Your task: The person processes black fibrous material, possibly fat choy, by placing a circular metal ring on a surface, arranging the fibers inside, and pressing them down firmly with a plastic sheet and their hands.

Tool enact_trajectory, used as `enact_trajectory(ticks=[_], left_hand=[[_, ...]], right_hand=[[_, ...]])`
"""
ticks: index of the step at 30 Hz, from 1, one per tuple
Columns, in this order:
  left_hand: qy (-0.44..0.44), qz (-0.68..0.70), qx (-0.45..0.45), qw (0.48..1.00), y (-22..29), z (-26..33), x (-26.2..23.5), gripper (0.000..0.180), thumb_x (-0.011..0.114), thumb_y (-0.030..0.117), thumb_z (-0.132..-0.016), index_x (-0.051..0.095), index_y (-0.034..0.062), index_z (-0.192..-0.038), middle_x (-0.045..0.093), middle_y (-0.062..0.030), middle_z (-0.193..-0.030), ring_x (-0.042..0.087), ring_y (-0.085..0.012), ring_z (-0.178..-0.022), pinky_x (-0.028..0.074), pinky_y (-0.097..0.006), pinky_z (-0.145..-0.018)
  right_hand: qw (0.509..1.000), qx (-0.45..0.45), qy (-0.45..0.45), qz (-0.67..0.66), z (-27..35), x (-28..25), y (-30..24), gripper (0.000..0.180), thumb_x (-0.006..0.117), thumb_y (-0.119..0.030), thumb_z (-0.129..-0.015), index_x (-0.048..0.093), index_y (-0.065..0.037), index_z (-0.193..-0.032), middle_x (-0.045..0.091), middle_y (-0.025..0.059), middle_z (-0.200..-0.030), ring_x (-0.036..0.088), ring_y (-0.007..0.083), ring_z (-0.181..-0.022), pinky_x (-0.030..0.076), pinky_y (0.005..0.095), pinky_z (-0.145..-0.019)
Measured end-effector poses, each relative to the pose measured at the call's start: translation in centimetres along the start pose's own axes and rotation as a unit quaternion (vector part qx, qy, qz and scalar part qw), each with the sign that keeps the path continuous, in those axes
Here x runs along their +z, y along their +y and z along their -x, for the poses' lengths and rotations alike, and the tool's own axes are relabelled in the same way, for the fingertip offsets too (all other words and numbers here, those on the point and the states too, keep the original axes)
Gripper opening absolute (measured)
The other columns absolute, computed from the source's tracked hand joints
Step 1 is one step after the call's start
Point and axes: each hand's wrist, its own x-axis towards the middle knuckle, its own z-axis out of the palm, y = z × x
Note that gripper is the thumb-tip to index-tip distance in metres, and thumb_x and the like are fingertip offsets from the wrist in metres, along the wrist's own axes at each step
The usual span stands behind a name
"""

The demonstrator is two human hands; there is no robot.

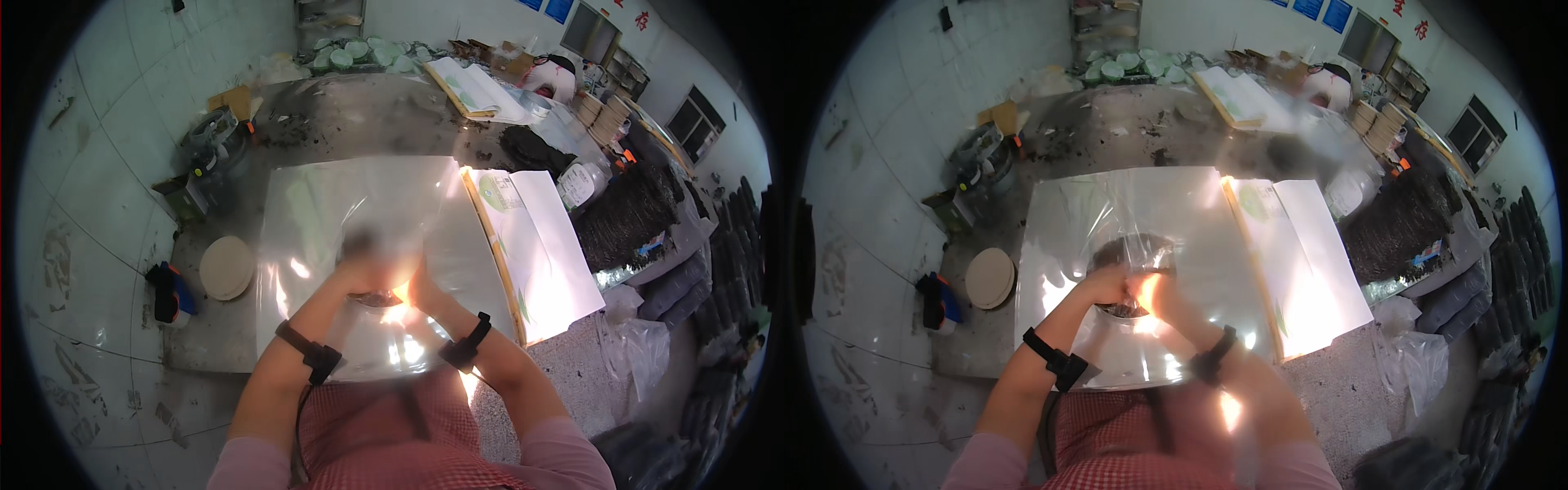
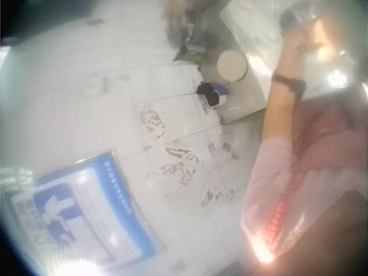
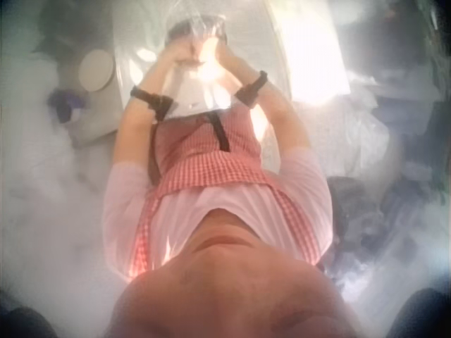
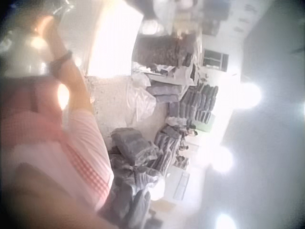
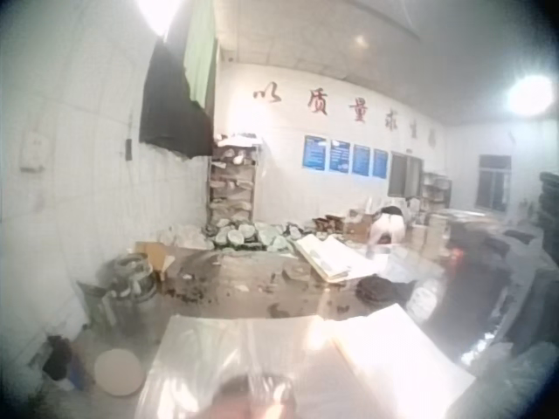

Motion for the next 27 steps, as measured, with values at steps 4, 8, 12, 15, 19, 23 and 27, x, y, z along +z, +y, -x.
enact_trajectory(ticks=[4,8,12,15,19,23,27], left_hand=[[0.136,0.383,-0.128,0.905,-1.6,-1.5,2.1,0.058,0.054,-0.003,-0.072,0.043,0.0017,-0.128,0.053,-0.0055,-0.09,0.052,-0.0147,-0.086,0.046,-0.028,-0.078],[0.133,0.006,-0.132,0.982,3.2,0.7,1.1,0.07,0.063,0.015,-0.075,0.033,0.0113,-0.138,0.043,-0.019,-0.119,0.054,-0.0382,-0.098,0.047,-0.044,-0.084],[0.062,-0.024,-0.167,0.984,2.7,-0.1,1.2,0.076,0.066,0.02,-0.073,0.031,0.0226,-0.14,0.044,-0.017,-0.117,0.056,-0.0372,-0.097,0.049,-0.045,-0.082],[0.048,-0.07,-0.166,0.983,2.3,-1.3,1.4,0.076,0.067,0.023,-0.072,0.032,0.0222,-0.14,0.043,-0.017,-0.12,0.057,-0.0376,-0.098,0.049,-0.044,-0.083],[0.019,-0.036,-0.197,0.98,2.9,-1.9,0.0,0.066,0.063,0.02,-0.072,0.041,0.0232,-0.135,0.039,-0.0253,-0.129,0.057,-0.0402,-0.099,0.049,-0.045,-0.084],[-0.085,-0.059,-0.192,0.976,2.0,-2.8,0.2,0.054,0.065,0.031,-0.076,0.051,0.0087,-0.122,0.056,-0.0168,-0.117,0.058,-0.0306,-0.102,0.049,-0.039,-0.086],[0.059,-0.057,-0.119,0.989,-0.3,-1.7,2.5,0.043,0.061,0.033,-0.081,0.055,0.0076,-0.116,0.061,-0.0142,-0.111,0.057,-0.0302,-0.106,0.047,-0.039,-0.088]], right_hand=[[0.994,-0.071,-0.024,-0.074,-0.6,-0.9,-0.4,0.045,0.065,-0.025,-0.083,0.053,-0.007,-0.122,0.055,0.0152,-0.12,0.054,0.0245,-0.109,0.045,0.0353,-0.088],[0.968,-0.112,-0.172,-0.145,-0.9,-4.5,0.4,0.044,0.064,-0.023,-0.084,0.053,-0.006,-0.123,0.057,0.0148,-0.121,0.057,0.0223,-0.106,0.047,0.0333,-0.086],[0.919,0.214,-0.251,-0.214,-1.7,-10.8,9.9,0.045,0.064,-0.013,-0.083,0.052,-0.004,-0.126,0.065,0.012,-0.109,0.063,0.0174,-0.092,0.051,0.0305,-0.082],[0.951,0.095,-0.205,-0.212,-6.2,-9.9,13.4,0.047,0.063,-0.011,-0.084,0.05,-0.006,-0.129,0.065,0.0135,-0.107,0.063,0.0179,-0.092,0.052,0.0303,-0.081],[0.892,-0.026,-0.064,-0.446,-10.1,-5.0,10.6,0.046,0.061,-0.011,-0.086,0.048,-0.006,-0.13,0.068,0.0106,-0.1,0.062,0.0162,-0.095,0.051,0.0295,-0.082],[0.976,-0.14,0.08,-0.146,-8.1,-2.9,5.1,0.036,0.062,-0.011,-0.073,0.06,-0.006,-0.109,0.065,0.0098,-0.092,0.062,0.0274,-0.086,0.051,0.0345,-0.072],[0.963,-0.212,0.165,0.007,-7.5,-0.3,5.1,0.024,0.061,-0.012,-0.06,0.062,-0.006,-0.083,0.061,0.0115,-0.085,0.059,0.0308,-0.078,0.049,0.0372,-0.066]])
